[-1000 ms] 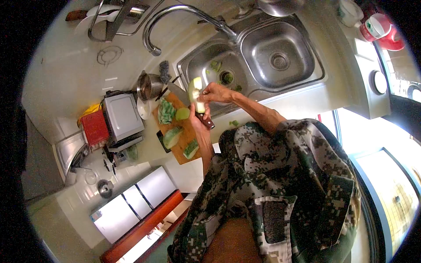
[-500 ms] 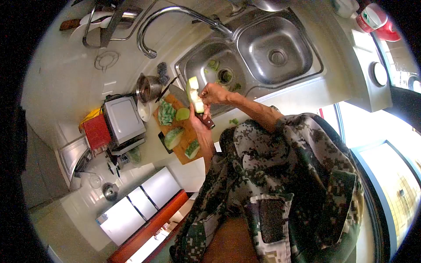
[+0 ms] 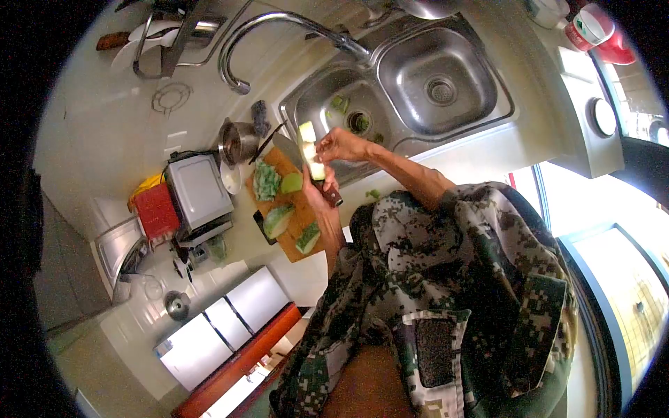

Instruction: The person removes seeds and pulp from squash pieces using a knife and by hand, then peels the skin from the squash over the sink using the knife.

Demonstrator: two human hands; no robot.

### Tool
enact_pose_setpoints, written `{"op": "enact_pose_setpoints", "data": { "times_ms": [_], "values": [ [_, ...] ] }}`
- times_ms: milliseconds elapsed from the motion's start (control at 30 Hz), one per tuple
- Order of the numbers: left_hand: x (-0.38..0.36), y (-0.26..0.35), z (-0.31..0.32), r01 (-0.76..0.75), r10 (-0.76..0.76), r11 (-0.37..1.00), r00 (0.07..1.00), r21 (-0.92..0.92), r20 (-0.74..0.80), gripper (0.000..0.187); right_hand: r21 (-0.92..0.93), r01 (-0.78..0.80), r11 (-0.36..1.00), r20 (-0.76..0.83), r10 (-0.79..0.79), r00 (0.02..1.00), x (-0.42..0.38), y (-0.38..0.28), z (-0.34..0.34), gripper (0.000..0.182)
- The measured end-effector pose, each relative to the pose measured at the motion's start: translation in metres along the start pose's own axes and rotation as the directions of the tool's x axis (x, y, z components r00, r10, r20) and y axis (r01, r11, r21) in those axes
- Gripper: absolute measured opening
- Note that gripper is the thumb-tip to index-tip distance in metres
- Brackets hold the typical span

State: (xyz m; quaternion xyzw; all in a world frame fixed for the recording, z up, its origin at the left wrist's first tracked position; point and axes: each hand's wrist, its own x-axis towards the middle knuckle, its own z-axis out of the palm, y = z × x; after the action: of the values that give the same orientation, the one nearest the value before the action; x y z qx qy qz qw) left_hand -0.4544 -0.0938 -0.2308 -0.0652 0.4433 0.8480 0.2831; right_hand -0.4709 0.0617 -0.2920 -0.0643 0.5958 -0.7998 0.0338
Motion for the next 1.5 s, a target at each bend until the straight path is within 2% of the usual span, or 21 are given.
{"op": "enact_pose_setpoints", "data": {
  "times_ms": [67,133,267,333,433,667,733,767,833,933,1000,1067,1133,1167,1200,1267,1333,1367,1400,1433,1500],
  "values": [
    [0.003,0.0,0.002,0.006,-0.007,1.0,0.999,-0.022,-0.034,0.034,0.051,-0.012,0.999,0.001,0.012,1.0,-0.001,-0.006,0.0,0.028],
    [0.003,0.0,0.006,0.013,-0.016,0.999,0.998,-0.046,-0.066,0.035,0.063,-0.062,0.996,-0.084,0.068,0.994,-0.004,-0.009,0.002,0.032],
    [0.005,-0.002,0.011,-0.006,-0.001,0.998,0.994,-0.068,-0.108,0.035,0.049,-0.03,0.998,-0.064,0.033,0.997,0.001,0.004,0.001,0.033],
    [0.003,-0.004,0.012,-0.013,0.007,0.998,0.993,-0.054,-0.117,0.035,-0.135,-0.021,0.991,-0.127,0.004,0.992,0.003,0.004,0.004,0.026],
    [0.001,-0.004,0.015,-0.005,0.01,0.999,0.99,0.034,-0.144,0.034,-0.153,-0.097,0.983,-0.07,0.087,0.994,0.001,-0.009,0.003,0.019],
    [0.003,-0.008,0.006,-0.034,0.041,0.997,0.994,0.071,-0.105,0.033,-0.201,-0.072,0.977,-0.139,0.044,0.989,0.001,-0.002,0.004,0.022],
    [0.004,-0.007,0.008,-0.043,0.048,0.998,0.994,0.05,-0.1,0.033,-0.08,-0.06,0.995,-0.123,0.05,0.991,0.001,0.002,0.002,0.021],
    [0.005,-0.007,0.007,-0.039,0.038,0.999,0.994,-0.006,-0.104,0.033,-0.08,-0.06,0.995,-0.123,0.05,0.991,0.001,0.003,0.003,0.021],
    [0.007,-0.007,0.005,-0.036,0.029,0.997,0.994,-0.064,-0.107,0.033,0.143,-0.095,0.985,-0.151,0.117,0.982,0.0,0.004,0.004,0.02],
    [0.008,-0.007,0.0,-0.009,0.007,0.999,0.999,-0.049,-0.052,0.034,0.096,-0.112,0.989,-0.074,0.119,0.99,-0.001,0.0,0.005,0.022],
    [0.004,-0.009,0.001,-0.06,0.06,0.998,0.998,0.025,-0.02,0.034,0.033,-0.114,0.993,-0.107,0.117,0.987,-0.001,-0.001,0.008,0.023],
    [0.004,-0.006,0.007,-0.046,0.046,0.999,0.998,0.013,-0.045,0.034,-0.032,-0.118,0.993,-0.136,0.113,0.984,0.0,-0.001,0.01,0.024],
    [0.002,-0.006,0.003,-0.035,0.034,0.999,0.996,-0.006,-0.081,0.033,0.158,-0.141,0.977,-0.175,0.168,0.97,-0.002,0.0,0.016,0.025],
    [0.006,-0.005,-0.002,-0.013,0.005,0.992,0.998,-0.126,-0.067,0.033,0.156,-0.14,0.978,-0.173,0.167,0.971,-0.001,0.005,0.015,0.025],
    [0.009,-0.005,-0.006,0.012,-0.024,0.97,0.999,-0.242,-0.048,0.033,0.141,-0.115,0.983,-0.171,0.138,0.975,0.0,0.014,0.013,0.025],
    [0.009,-0.003,-0.009,-0.01,-0.001,0.974,0.999,-0.227,-0.045,0.032,0.117,-0.081,0.99,-0.17,0.1,0.98,-0.001,0.013,0.006,0.025],
    [0.005,-0.001,-0.013,-0.038,0.028,0.975,0.998,-0.22,-0.048,0.031,-0.059,-0.108,0.992,-0.209,0.093,0.974,-0.004,0.012,0.0,0.027],
    [0.002,0.001,-0.015,-0.045,0.042,0.99,0.999,-0.135,-0.022,0.031,-0.066,-0.108,0.992,-0.201,0.093,0.975,-0.003,0.013,-0.002,0.027],
    [0.0,0.001,-0.018,-0.053,0.053,0.997,0.999,-0.047,0.005,0.031,-0.172,-0.068,0.983,-0.2,0.033,0.979,0.0,0.015,-0.004,0.037],
    [0.0,0.001,-0.016,-0.06,0.06,0.997,0.998,-0.052,0.006,0.031,-0.275,-0.025,0.961,-0.194,-0.03,0.981,0.001,0.007,-0.005,0.047],
    [0.003,0.001,-0.01,-0.119,0.123,0.992,0.976,0.033,-0.18,0.029,-0.349,-0.044,0.936,-0.172,-0.018,0.985,0.0,-0.01,-0.003,0.054]
  ]
}}
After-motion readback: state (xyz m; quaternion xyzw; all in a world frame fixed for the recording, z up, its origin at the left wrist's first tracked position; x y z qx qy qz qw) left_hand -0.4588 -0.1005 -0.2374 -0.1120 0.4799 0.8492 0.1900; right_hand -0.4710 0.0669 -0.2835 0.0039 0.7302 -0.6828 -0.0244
